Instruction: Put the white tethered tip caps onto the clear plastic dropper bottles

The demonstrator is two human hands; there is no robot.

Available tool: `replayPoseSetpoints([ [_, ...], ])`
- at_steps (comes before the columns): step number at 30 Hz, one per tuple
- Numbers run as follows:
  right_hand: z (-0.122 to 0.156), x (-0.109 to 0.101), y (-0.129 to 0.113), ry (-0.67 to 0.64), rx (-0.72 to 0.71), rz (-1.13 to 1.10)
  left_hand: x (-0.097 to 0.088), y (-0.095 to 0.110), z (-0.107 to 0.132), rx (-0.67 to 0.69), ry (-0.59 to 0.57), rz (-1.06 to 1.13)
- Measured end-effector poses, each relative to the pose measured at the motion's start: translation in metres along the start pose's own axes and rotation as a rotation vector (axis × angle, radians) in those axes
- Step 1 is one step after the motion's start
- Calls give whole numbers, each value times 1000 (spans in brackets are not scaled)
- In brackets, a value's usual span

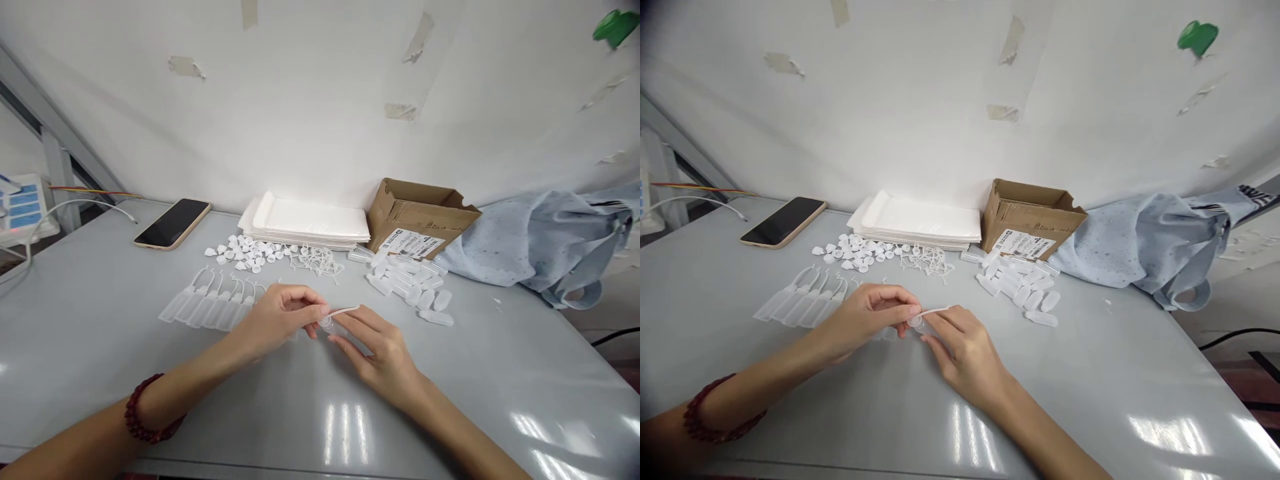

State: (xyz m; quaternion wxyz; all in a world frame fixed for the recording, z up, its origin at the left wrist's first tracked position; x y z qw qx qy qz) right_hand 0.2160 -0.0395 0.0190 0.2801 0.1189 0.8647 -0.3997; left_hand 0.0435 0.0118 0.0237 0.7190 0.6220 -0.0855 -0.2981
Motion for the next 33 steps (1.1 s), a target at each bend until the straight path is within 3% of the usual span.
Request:
replayPoseSetpoints([
  [7, 4, 2, -2, 46, 16, 39, 1, -3, 1, 53, 9, 25],
  [13, 5, 3, -3, 76, 38, -55, 4, -1, 3, 83, 45, 93],
  [20, 5, 5, 0, 104, 170, -162, 4, 6, 7, 139, 117, -31],
  [26, 3, 5, 2, 78, 469, -558, 8, 7, 9, 231, 124, -88],
  [31, -3, 4, 1, -16, 563, -854, 10, 5, 11, 335, 173, -222],
  [33, -4, 4, 2, -31, 589, -918, 11, 4, 12, 459, 249, -382],
])
Point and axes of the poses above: each hand's wrist, its own z-axis away from the middle knuckle, its own x-axis out of the palm, y = z × x, the point moved 2 cm from there along -z, towards the middle knuckle, and after that the axes turned 10 degrees about -z, right-handed, at the moved point
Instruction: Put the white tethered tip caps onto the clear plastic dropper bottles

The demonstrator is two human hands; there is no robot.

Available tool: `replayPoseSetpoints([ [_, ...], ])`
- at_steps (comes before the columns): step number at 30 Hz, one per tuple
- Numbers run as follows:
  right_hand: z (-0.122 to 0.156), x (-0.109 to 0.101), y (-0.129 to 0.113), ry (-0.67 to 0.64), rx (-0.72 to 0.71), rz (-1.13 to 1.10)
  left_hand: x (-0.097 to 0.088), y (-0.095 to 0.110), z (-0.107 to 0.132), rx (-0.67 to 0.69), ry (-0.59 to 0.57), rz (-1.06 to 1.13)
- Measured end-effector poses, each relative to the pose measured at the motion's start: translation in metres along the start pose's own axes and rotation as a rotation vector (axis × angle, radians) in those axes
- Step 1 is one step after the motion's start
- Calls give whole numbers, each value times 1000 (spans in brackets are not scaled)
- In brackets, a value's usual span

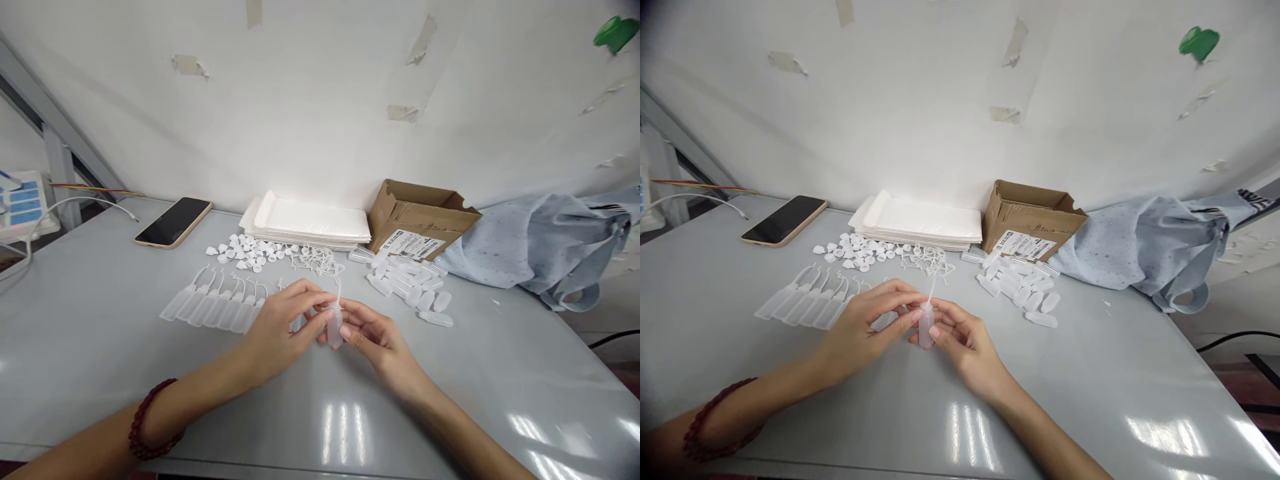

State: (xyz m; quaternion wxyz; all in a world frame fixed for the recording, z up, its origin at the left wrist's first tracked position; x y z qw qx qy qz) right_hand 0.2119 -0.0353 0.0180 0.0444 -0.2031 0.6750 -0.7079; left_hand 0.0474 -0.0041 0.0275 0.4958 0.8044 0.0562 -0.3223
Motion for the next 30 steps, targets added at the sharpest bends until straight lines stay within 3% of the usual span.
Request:
replayPoseSetpoints([
  [4, -1, -1, 1, 0, 48, -160, 2, 1, 4, 354, 146, -302],
  [7, -2, -2, 2, 23, 81, -274, 4, 1, 5, 468, 145, -406],
  [13, -3, -5, 5, 50, 164, -450, 4, 2, 4, 551, 135, -475],
  [21, -4, -8, 7, -3, 205, -538, 4, 2, 5, 545, 132, -428],
  [27, -3, -5, 6, -51, 207, -426, 2, 0, 4, 580, 95, -463],
  [30, -3, -5, 4, 46, 132, -214, -1, 1, 4, 584, 3, -496],
])
Point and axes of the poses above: each hand's wrist, its own z-axis away from the middle knuckle, its own x-axis out of the palm, y = z × x, the point moved 2 cm from there along -z, towards the middle knuckle, and after that the axes turned 10 degrees about -z, right-handed, at the moved point
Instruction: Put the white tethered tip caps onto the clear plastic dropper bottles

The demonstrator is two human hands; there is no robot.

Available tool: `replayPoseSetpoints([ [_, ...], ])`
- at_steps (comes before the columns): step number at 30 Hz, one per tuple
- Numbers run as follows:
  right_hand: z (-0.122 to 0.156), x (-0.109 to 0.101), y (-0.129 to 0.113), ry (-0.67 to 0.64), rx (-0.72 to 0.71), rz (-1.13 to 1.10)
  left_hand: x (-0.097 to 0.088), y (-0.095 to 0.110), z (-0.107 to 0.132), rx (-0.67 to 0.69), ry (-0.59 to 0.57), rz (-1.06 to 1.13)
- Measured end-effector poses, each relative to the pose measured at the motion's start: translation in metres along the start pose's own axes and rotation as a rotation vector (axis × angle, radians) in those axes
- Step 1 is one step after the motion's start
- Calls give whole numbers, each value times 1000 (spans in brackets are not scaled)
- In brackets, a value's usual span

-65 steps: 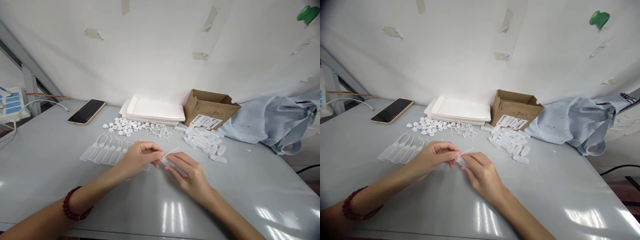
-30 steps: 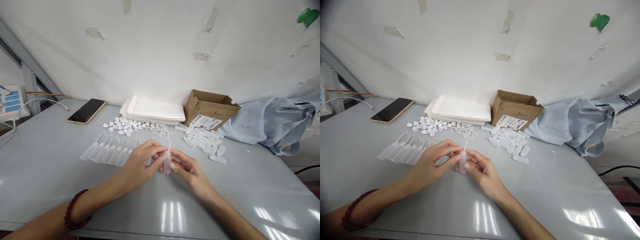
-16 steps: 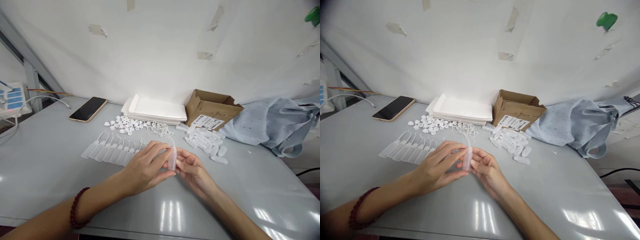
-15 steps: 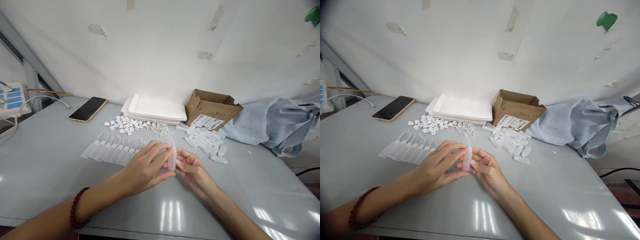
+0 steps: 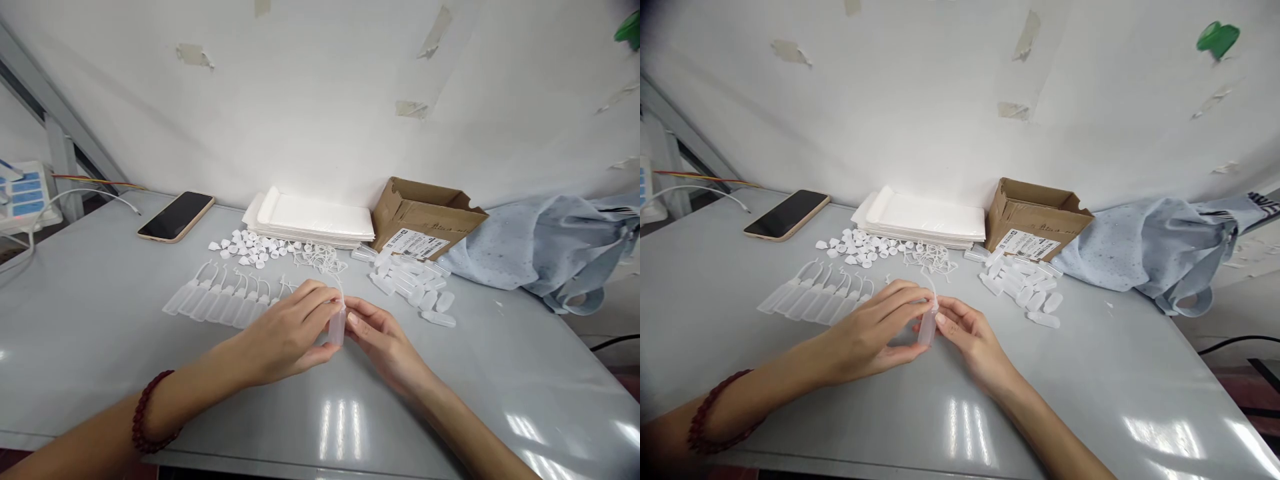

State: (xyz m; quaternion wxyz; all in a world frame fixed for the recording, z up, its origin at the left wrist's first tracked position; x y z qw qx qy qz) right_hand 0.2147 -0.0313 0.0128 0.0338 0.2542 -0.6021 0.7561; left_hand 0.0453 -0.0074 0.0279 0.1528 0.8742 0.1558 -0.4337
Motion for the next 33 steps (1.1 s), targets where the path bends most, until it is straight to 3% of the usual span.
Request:
replayPoseSetpoints([
  [3, 0, 0, -3, 145, -106, 219, -3, 1, -1, 38, -54, -18],
  [6, 1, 1, -4, 180, -105, 338, -5, 2, -2, 61, -54, -49],
  [15, 0, 1, -5, 119, -91, 479, 0, -4, 2, -20, -94, 38],
  [26, 0, 3, 14, 4, -385, 939, -1, -23, 5, -100, -281, 21],
  [33, 0, 5, 18, -91, -439, 1060, 0, -26, 8, -125, -407, 31],
])
Point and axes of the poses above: each hand's wrist, its own z-axis away from the middle knuckle, its own x-axis out of the palm, y = z × x, the point moved 2 cm from there along -z, towards the middle knuckle, and after that the axes turned 10 degrees about -z, right-handed, at the moved point
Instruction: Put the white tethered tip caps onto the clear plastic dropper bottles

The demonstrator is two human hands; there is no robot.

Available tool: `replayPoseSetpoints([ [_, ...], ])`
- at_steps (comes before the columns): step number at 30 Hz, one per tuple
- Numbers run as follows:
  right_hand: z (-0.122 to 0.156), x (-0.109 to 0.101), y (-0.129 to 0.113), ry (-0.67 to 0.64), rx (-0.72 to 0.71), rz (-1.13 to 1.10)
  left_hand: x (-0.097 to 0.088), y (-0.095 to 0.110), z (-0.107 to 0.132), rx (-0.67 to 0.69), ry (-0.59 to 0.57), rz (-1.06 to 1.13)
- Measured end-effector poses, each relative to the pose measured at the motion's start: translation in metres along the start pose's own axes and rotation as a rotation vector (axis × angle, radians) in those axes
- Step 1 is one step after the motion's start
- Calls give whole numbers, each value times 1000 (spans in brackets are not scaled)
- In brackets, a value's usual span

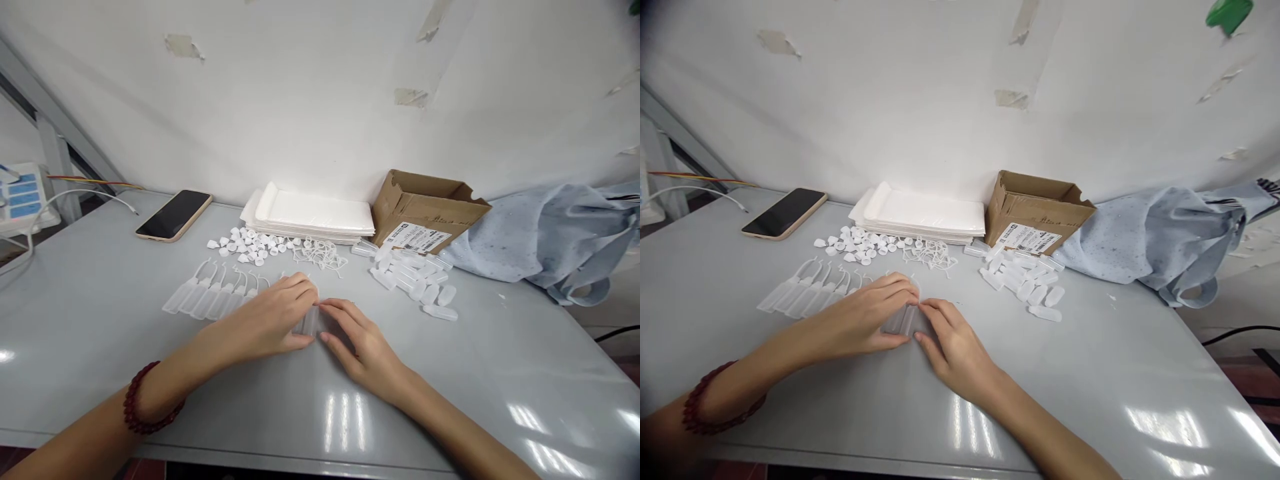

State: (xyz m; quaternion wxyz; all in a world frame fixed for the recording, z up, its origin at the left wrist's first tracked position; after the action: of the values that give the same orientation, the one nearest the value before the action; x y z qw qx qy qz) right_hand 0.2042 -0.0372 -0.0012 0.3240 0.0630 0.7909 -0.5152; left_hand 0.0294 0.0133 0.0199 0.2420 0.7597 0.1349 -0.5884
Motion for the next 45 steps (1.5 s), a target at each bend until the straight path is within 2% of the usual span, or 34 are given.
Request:
replayPoseSetpoints([
  [12, 5, 7, 4, -34, -67, 104, 3, -3, 0, -34, -39, -27],
  [24, 6, 7, 5, -28, -73, 147, 0, 0, -2, -21, -66, -83],
  [31, 6, 6, 6, -29, -68, 153, -3, -2, 1, -15, -22, -88],
  [37, 6, 5, 5, -39, -61, 150, -1, -2, 1, -31, -60, -87],
  [45, 5, 4, 5, -27, -71, 148, 0, 0, -1, -15, -29, -105],
])
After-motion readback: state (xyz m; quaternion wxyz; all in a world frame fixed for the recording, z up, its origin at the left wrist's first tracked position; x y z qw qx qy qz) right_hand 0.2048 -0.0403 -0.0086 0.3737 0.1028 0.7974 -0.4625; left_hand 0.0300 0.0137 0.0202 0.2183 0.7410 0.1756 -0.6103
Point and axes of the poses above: each hand's wrist, its own z-axis away from the middle knuckle, its own x-axis out of the palm, y = z × x, the point moved 2 cm from there along -z, towards the middle knuckle, and after that the axes turned 10 degrees about -z, right-handed, at the moved point
